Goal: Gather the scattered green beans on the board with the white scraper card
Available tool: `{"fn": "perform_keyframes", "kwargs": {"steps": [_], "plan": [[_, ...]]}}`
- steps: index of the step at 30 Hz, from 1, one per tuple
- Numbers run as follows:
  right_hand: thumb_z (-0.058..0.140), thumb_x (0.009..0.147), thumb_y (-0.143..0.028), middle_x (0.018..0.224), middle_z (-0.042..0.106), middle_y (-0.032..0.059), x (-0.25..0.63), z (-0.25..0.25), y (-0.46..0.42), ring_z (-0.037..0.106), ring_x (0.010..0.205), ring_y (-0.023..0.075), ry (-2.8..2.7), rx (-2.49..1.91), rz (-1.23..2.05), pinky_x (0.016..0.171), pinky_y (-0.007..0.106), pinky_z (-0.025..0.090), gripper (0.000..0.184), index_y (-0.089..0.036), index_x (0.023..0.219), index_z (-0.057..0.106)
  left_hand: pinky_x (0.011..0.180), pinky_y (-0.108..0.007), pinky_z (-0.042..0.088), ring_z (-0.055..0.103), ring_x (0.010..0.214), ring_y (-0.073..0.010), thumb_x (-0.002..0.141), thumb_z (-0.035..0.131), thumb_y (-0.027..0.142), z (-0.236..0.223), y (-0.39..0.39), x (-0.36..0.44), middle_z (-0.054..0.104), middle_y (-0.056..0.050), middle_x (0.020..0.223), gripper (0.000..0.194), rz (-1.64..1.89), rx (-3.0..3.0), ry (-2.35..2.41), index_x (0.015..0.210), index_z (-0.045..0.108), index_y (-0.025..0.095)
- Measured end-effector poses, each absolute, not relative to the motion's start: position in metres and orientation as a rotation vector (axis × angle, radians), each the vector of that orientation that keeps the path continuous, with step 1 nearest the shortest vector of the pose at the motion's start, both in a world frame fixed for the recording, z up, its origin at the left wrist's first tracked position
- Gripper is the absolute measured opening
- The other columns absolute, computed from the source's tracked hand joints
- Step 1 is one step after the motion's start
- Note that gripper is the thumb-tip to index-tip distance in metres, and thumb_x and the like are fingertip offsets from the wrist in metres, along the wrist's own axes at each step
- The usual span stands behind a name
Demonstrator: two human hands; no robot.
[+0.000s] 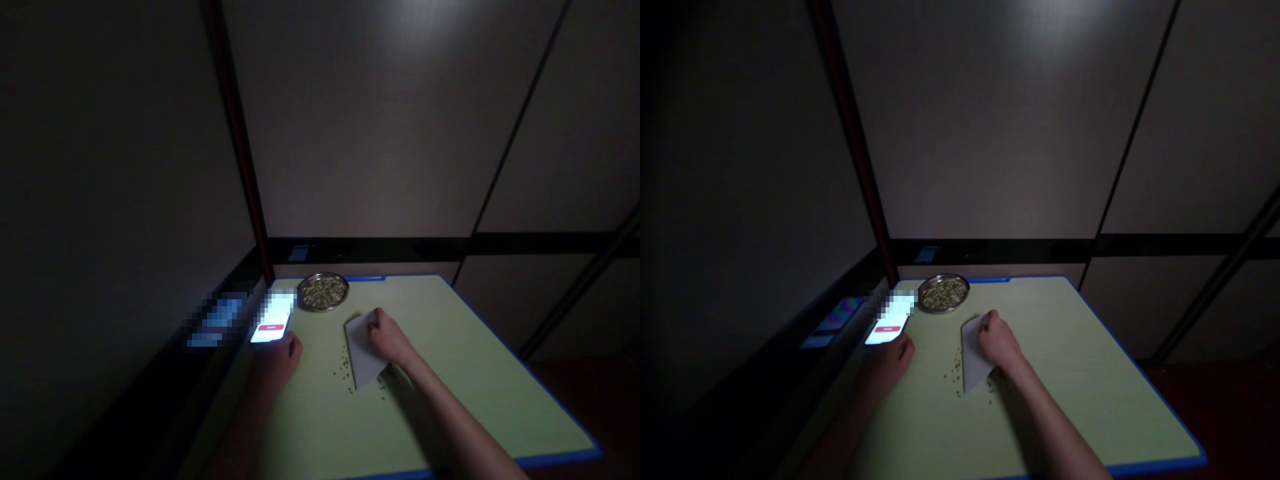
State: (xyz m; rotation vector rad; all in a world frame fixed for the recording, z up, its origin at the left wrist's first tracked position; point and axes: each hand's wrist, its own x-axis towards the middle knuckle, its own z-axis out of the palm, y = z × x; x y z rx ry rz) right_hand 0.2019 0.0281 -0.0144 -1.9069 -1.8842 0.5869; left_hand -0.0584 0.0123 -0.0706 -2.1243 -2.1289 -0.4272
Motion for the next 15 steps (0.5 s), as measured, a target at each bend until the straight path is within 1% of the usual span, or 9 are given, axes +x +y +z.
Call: {"fn": "perform_keyframes", "kwargs": {"steps": [9, 15], "plan": [[0.041, 0.088, -0.020, 0.102, 0.067, 0.0155, 0.198, -0.015, 0.046, 0.062, 0.095, 0.0220, -1.758, -1.958, 0.509, 0.073, 0.026, 0.039, 0.026, -0.013, 0.111, 0.050, 0.054, -0.026, 0.024, 0.055, 0.060, -0.0150, 0.089, 0.038, 0.033, -0.068, 0.010, -0.057, 0.065, -0.003, 0.068, 0.029, -0.452, -2.148, -2.138, 0.078, 0.062, 0.020], [0.041, 0.089, -0.022, 0.100, 0.068, 0.0146, 0.196, -0.020, 0.051, 0.063, 0.094, 0.0217, -1.710, -1.979, 0.489, 0.073, 0.026, 0.039, 0.026, -0.014, 0.112, 0.049, 0.055, -0.025, 0.026, 0.055, 0.060, -0.0140, 0.089, 0.037, 0.032, -0.068, 0.010, -0.057, 0.065, -0.003, 0.069, 0.030, -0.448, -2.136, -2.131, 0.078, 0.062, 0.020]]}}
